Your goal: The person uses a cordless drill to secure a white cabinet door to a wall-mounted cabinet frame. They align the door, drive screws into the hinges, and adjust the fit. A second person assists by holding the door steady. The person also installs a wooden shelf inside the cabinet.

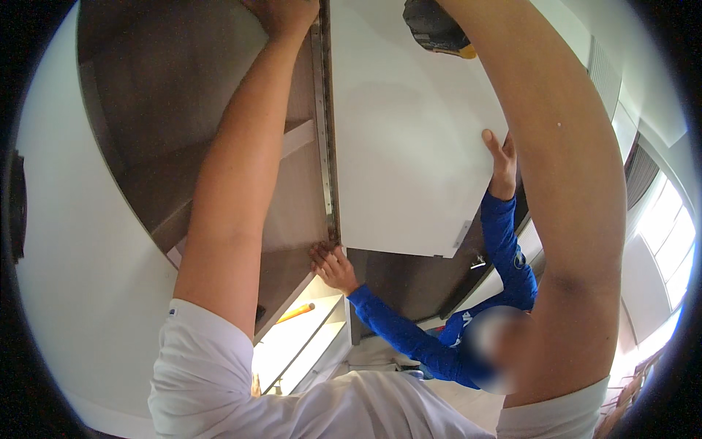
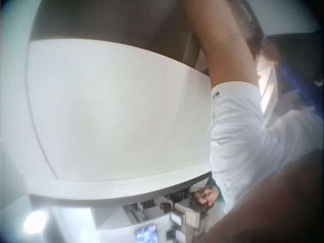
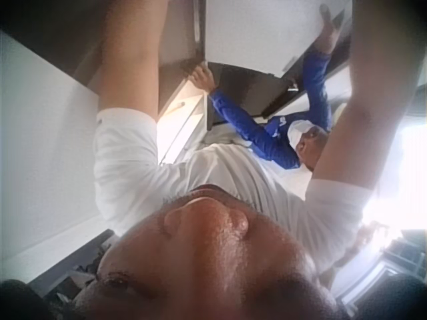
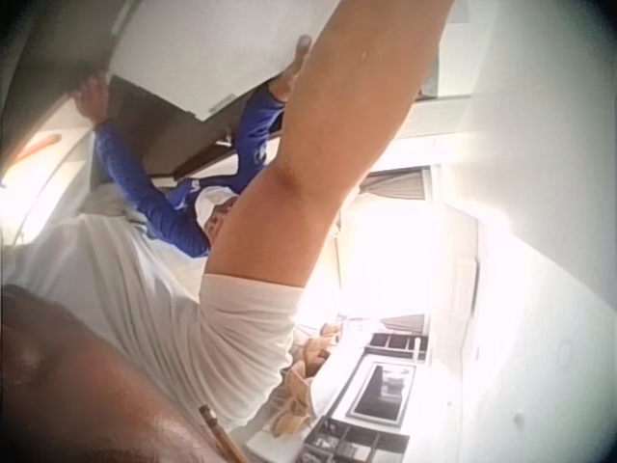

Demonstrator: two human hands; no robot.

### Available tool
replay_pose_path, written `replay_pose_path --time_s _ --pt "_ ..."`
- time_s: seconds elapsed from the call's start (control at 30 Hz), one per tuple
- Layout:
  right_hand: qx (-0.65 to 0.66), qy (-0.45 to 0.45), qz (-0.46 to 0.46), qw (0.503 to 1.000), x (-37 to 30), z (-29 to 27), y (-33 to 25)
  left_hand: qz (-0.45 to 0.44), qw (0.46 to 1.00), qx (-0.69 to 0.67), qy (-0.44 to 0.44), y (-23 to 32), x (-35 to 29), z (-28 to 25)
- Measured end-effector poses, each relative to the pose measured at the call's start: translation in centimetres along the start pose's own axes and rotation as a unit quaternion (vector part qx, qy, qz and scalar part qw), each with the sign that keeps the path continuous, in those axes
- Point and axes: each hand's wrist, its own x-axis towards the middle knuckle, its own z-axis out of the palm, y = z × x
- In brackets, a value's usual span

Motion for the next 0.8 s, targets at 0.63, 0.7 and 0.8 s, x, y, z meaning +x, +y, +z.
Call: replay_pose_path --time_s 0.63,0.7,0.8 --pt "0.066 -0.011 0.017 0.998 0.1 -1.3 1.0 0.032 0.999 -0.029 0.012 -0.4 0.0 0.8" --pt "0.069 -0.014 0.035 0.997 0.1 -1.9 0.8 0.054 0.994 -0.033 0.088 -0.1 0.2 1.3" --pt "0.04 -0.023 0.043 0.998 0.1 -1.8 0.0 0.061 0.991 -0.025 0.114 -0.4 0.1 1.4"
